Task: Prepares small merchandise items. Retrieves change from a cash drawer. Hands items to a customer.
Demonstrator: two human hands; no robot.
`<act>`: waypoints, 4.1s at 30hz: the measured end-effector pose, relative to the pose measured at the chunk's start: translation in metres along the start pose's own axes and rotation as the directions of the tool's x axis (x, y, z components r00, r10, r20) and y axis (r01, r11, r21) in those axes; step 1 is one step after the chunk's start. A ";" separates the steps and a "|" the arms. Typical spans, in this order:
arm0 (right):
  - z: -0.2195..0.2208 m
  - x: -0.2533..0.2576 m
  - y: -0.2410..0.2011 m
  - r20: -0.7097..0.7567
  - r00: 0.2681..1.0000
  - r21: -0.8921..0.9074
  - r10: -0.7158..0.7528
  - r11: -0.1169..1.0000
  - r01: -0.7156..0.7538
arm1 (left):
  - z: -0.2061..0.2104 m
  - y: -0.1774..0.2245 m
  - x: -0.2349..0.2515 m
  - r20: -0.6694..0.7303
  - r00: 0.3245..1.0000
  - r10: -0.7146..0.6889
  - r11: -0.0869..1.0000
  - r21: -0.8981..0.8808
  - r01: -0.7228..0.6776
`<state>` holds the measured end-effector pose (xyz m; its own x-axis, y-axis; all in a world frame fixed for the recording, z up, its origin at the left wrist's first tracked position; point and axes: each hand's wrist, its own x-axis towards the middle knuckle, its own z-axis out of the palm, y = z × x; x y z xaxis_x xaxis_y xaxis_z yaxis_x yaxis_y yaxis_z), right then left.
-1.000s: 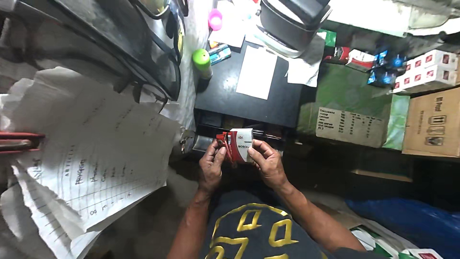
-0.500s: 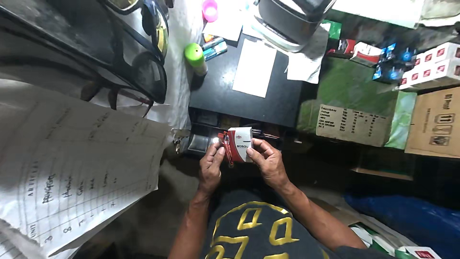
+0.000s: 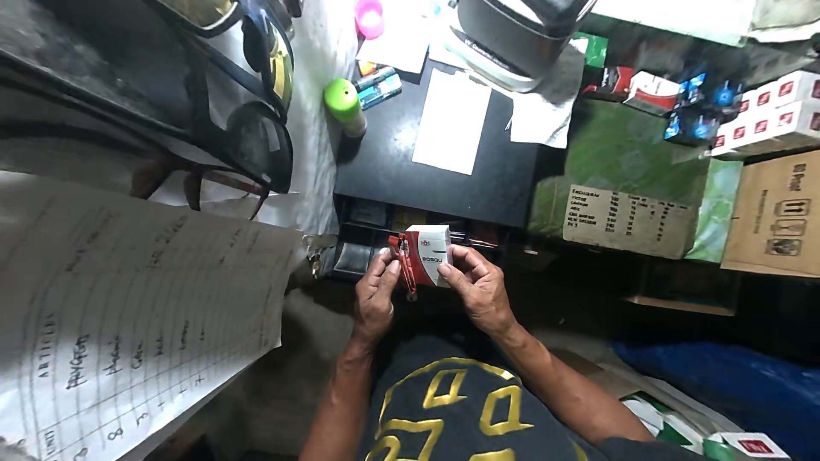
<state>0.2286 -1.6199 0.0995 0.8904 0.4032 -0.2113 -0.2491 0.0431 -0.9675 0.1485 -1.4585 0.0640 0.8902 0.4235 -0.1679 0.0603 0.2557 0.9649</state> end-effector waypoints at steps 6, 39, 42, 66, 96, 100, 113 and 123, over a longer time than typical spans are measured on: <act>0.003 0.001 0.002 -0.011 1.000 -0.022 -0.024 0.999 0.024 | -0.002 0.001 0.002 0.040 0.999 -0.014 1.000 -0.001 0.014; 0.010 -0.004 0.007 -0.016 1.000 -0.024 -0.013 1.000 0.013 | -0.004 0.001 0.002 0.070 0.998 -0.008 1.000 -0.006 0.008; 0.010 -0.004 0.008 -0.017 1.000 -0.022 -0.015 1.000 0.015 | -0.003 0.002 0.003 0.079 0.997 -0.016 1.000 0.001 0.016; 0.030 -0.021 0.020 -0.045 0.995 -0.181 -0.089 0.980 0.080 | -0.015 0.007 -0.012 0.090 0.996 -0.011 0.996 0.088 0.003; -0.014 -0.015 0.018 0.176 0.974 -0.200 0.142 0.974 -0.106 | 0.041 0.005 -0.032 -0.080 0.992 -0.093 0.984 0.143 0.104; 0.003 -0.027 0.021 0.134 0.978 -0.084 0.160 0.985 -0.150 | 0.015 0.006 -0.037 0.014 0.991 -0.136 0.983 0.131 0.133; 0.074 -0.078 0.055 0.062 0.998 -0.356 0.000 0.934 0.022 | -0.051 0.004 -0.047 0.131 0.967 -0.218 0.967 0.162 0.197; -0.016 -0.058 0.013 0.046 0.975 -0.885 -0.219 0.444 0.142 | -0.078 -0.002 -0.030 0.193 0.974 -0.119 0.933 0.358 0.043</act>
<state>0.1804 -1.6575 0.0971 0.9047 0.4259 0.0125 0.3529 -0.7325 -0.5821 0.0863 -1.4041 0.0510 0.9471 0.2141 -0.2391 0.2559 -0.0541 0.9652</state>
